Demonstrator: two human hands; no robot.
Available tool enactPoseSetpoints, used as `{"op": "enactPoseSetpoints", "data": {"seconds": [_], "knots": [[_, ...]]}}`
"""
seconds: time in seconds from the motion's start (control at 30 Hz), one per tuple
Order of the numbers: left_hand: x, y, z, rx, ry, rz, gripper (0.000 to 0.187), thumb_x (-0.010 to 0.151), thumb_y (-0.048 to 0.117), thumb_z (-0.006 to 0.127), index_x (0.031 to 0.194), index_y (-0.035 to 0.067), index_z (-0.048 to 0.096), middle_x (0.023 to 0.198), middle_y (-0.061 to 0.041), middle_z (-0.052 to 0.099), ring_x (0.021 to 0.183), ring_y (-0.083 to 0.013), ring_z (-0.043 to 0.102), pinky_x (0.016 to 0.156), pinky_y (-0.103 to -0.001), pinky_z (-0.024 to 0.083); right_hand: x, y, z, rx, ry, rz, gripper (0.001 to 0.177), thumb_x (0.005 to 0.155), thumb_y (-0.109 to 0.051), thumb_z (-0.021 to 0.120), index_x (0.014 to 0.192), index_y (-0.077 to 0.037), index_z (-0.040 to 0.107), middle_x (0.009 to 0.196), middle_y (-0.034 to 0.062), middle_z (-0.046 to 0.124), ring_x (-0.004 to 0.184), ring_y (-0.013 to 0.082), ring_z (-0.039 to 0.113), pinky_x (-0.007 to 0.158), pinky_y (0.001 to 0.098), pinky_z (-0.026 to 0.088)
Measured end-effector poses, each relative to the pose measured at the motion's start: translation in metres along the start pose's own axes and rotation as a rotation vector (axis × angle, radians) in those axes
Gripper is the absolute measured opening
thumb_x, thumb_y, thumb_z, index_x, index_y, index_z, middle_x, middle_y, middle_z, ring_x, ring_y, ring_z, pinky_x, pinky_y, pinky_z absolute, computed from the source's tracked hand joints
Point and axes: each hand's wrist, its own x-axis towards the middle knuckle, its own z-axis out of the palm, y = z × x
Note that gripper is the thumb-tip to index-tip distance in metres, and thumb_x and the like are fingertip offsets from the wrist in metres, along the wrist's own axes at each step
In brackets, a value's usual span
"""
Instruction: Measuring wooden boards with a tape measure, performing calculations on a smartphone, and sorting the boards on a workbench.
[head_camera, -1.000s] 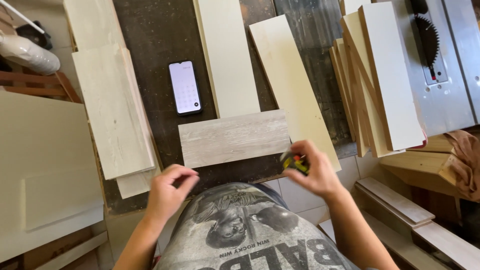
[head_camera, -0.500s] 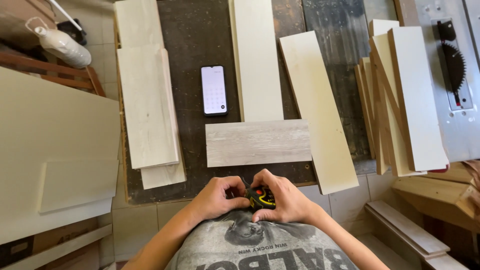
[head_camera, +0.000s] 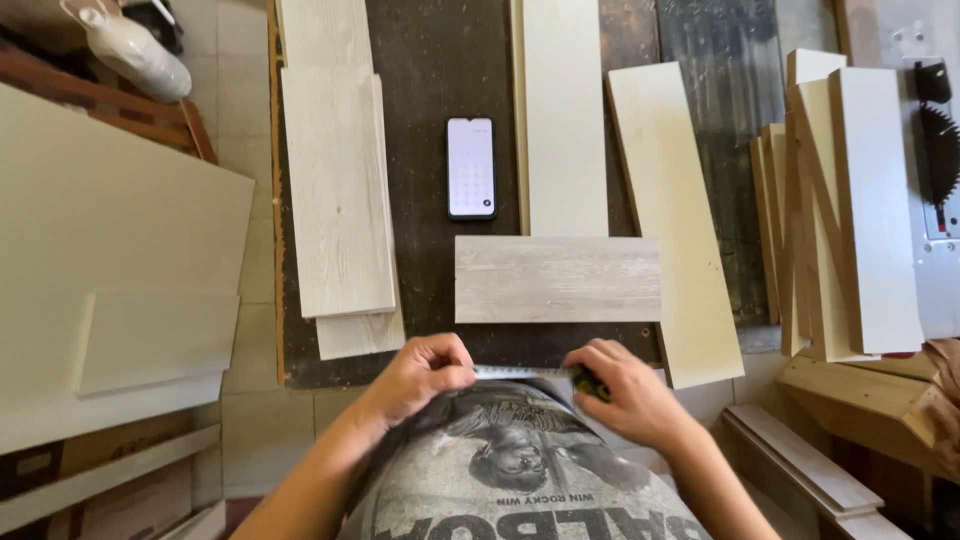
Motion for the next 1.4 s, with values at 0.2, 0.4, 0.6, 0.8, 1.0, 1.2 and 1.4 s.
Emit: {"op": "enactPoseSetpoints", "data": {"seconds": [0.2,0.4,0.6,0.8,1.0,1.2,1.4], "knots": [[-0.008,-0.036,-0.039,-0.01,0.263,-0.153,0.013,0.092,0.019,0.077,0.082,0.016,0.069,0.081,-0.003,0.067,0.077,-0.0162,0.061,0.081,-0.037,0.057,-0.026,-0.009,-0.051,-0.01,-0.099,0.619,0.03,0.083,-0.027,0.056,0.11,-0.027,0.07,0.093,0.0005,0.08,0.077,0.0186,0.066,0.071,0.032,0.046],[0.008,-0.037,-0.029,0.091,0.561,-0.245,0.015,0.094,0.019,0.076,0.082,0.014,0.07,0.078,-0.002,0.067,0.074,-0.014,0.06,0.077,-0.03,0.05,-0.039,0.039,-0.08,-0.155,-0.123,0.669,0.034,0.096,-0.053,0.056,0.115,-0.037,0.08,0.128,-0.0168,0.08,0.12,0.0142,0.073,0.102,0.0331,0.052],[0.036,-0.057,-0.002,0.255,0.845,-0.243,0.021,0.087,0.028,0.087,0.089,0.009,0.079,0.081,-0.011,0.075,0.072,-0.0163,0.068,0.066,-0.028,0.048,-0.023,0.076,-0.112,-0.188,-0.111,0.564,0.043,0.097,-0.061,0.056,0.115,-0.032,0.081,0.12,-0.0021,0.083,0.123,0.0306,0.072,0.11,0.0449,0.055],[0.047,-0.054,0.014,0.488,1.023,-0.403,0.035,0.089,0.05,0.084,0.102,0.018,0.08,0.086,-0.009,0.077,0.086,-0.0238,0.076,0.079,-0.036,0.055,0.003,0.11,-0.116,-0.186,-0.176,0.478,0.041,0.099,-0.061,0.053,0.11,-0.031,0.079,0.115,-0.005,0.081,0.121,0.0284,0.071,0.109,0.0431,0.054],[0.054,-0.07,0.011,0.603,1.098,-0.469,0.035,0.091,0.056,0.082,0.101,0.022,0.08,0.076,-0.005,0.076,0.083,-0.0229,0.075,0.077,-0.036,0.054,0.013,0.119,-0.13,-0.161,-0.216,0.435,0.038,0.099,-0.055,0.051,0.112,-0.031,0.078,0.119,-0.0037,0.08,0.125,0.0305,0.069,0.11,0.0444,0.052],[0.053,-0.063,0.022,0.551,1.139,-0.44,0.034,0.092,0.048,0.083,0.105,0.016,0.077,0.089,-0.007,0.077,0.083,-0.0201,0.074,0.077,-0.032,0.053,0.027,0.148,-0.123,-0.127,-0.278,0.39,0.035,0.099,-0.054,0.051,0.119,-0.039,0.077,0.115,-0.0046,0.081,0.124,0.0306,0.069,0.111,0.0436,0.051],[0.059,-0.049,0.037,0.528,1.2,-0.371,0.033,0.093,0.034,0.083,0.116,0.012,0.074,0.105,-0.011,0.076,0.089,-0.025,0.074,0.082,-0.038,0.056,0.038,0.156,-0.126,-0.064,-0.318,0.354,0.033,0.099,-0.045,0.054,0.12,-0.034,0.077,0.111,-0.0029,0.083,0.124,0.0333,0.069,0.11,0.045,0.051]]}}
